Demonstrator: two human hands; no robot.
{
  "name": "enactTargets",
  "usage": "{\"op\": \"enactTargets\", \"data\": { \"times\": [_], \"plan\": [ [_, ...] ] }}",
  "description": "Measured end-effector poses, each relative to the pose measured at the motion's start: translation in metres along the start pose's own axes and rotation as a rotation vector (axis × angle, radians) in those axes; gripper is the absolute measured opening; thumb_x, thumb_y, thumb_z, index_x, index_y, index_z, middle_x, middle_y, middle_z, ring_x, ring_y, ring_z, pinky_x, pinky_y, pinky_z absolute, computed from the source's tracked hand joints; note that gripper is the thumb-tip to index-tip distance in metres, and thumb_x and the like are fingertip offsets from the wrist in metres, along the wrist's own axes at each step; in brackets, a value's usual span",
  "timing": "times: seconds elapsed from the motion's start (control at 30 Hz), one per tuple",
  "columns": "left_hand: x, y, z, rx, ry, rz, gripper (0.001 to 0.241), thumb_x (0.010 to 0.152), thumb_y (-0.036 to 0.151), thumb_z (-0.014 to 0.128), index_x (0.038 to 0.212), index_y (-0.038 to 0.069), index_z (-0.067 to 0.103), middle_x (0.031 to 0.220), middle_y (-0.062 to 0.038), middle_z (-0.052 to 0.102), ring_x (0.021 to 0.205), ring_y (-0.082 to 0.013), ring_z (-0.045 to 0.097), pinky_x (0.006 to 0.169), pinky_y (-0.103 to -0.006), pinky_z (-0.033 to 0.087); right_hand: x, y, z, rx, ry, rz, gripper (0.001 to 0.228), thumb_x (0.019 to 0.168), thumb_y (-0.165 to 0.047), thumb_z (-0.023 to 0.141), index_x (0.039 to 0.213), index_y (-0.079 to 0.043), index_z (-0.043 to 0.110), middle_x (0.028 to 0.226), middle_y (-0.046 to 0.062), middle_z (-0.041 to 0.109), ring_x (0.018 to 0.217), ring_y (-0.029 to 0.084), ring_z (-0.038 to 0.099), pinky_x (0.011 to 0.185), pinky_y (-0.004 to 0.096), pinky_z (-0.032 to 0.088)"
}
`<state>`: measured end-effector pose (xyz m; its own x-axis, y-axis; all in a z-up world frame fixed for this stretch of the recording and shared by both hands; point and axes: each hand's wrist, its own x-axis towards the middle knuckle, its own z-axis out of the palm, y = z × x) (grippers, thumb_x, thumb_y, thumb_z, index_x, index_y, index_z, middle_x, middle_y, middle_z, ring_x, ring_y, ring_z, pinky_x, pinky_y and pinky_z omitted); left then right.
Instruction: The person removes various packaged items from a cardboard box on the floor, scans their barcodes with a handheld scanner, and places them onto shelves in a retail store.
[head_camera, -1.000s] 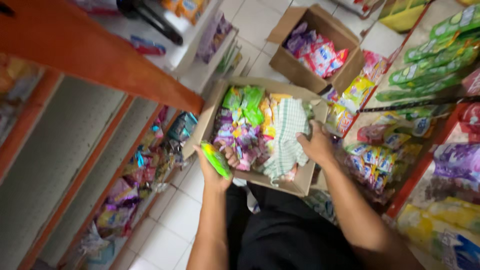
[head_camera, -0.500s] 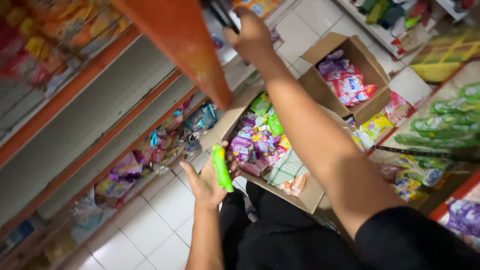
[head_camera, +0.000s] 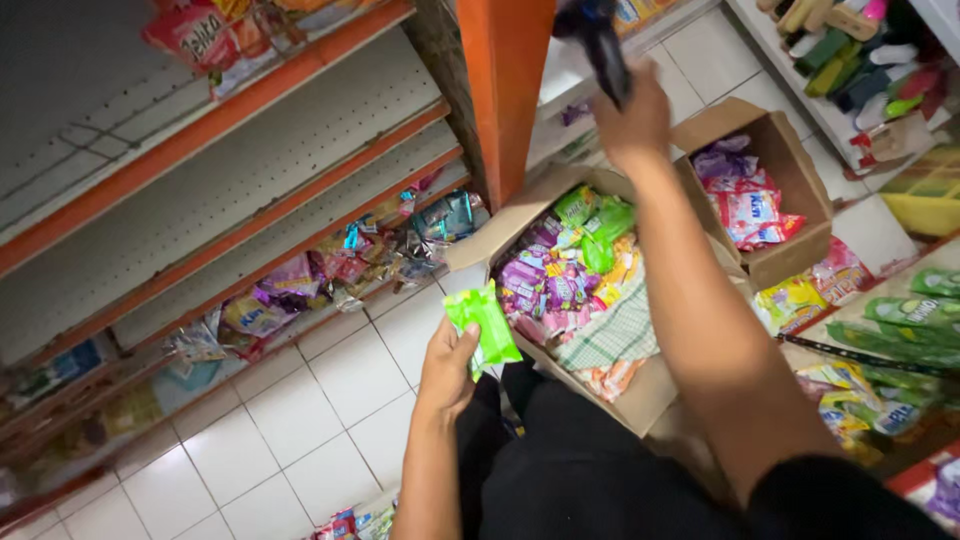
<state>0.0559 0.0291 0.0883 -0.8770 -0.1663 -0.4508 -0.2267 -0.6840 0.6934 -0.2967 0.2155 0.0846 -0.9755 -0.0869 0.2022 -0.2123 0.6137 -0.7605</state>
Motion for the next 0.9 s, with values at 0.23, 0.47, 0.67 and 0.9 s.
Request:
{"op": "enactTargets", "data": {
  "times": [0.23,0.47,0.67,0.9],
  "plan": [
    [0.006,0.005,-0.005,0.319,0.057,0.1,0.039,0.108,0.025,0.05,0.137,0.001,0.059,0.126,-0.009,0.067,0.112,-0.0141,0.062,0.099,-0.0304,0.049,-0.16,0.015,-0.1,0.521,-0.521,0.352,0.024,0.08,-0.008,0.075,0.101,-0.003,0.063,0.075,0.006,0.066,0.065,0.017,0.066,0.063,0.034,0.055],
    [0.009,0.013,0.008,0.101,0.033,0.041,0.035,0.106,0.021,0.05,0.135,0.001,0.058,0.118,-0.01,0.068,0.103,-0.0194,0.065,0.09,-0.0369,0.054,-0.235,-0.026,-0.101,0.277,-0.746,0.287,0.038,0.079,-0.019,0.082,0.111,-0.003,0.072,0.084,0.004,0.075,0.075,0.013,0.068,0.073,0.033,0.058],
    [0.001,0.021,0.021,-0.273,-0.056,0.152,0.045,0.095,0.002,0.06,0.139,0.005,0.049,0.127,-0.015,0.063,0.117,-0.031,0.065,0.104,-0.0502,0.052,-0.271,-0.096,-0.11,0.318,-0.881,0.126,0.046,0.077,-0.018,0.081,0.119,-0.005,0.069,0.097,0.003,0.078,0.087,0.011,0.069,0.082,0.031,0.057],
    [0.004,0.011,0.034,-0.73,0.007,0.399,0.051,0.091,0.002,0.062,0.139,-0.004,0.047,0.137,-0.023,0.059,0.132,-0.0385,0.056,0.118,-0.0559,0.041,-0.304,-0.111,-0.09,0.404,-0.726,0.241,0.021,0.088,-0.016,0.078,0.101,-0.002,0.071,0.084,0.006,0.071,0.076,0.013,0.064,0.072,0.031,0.053]
  ]
}}
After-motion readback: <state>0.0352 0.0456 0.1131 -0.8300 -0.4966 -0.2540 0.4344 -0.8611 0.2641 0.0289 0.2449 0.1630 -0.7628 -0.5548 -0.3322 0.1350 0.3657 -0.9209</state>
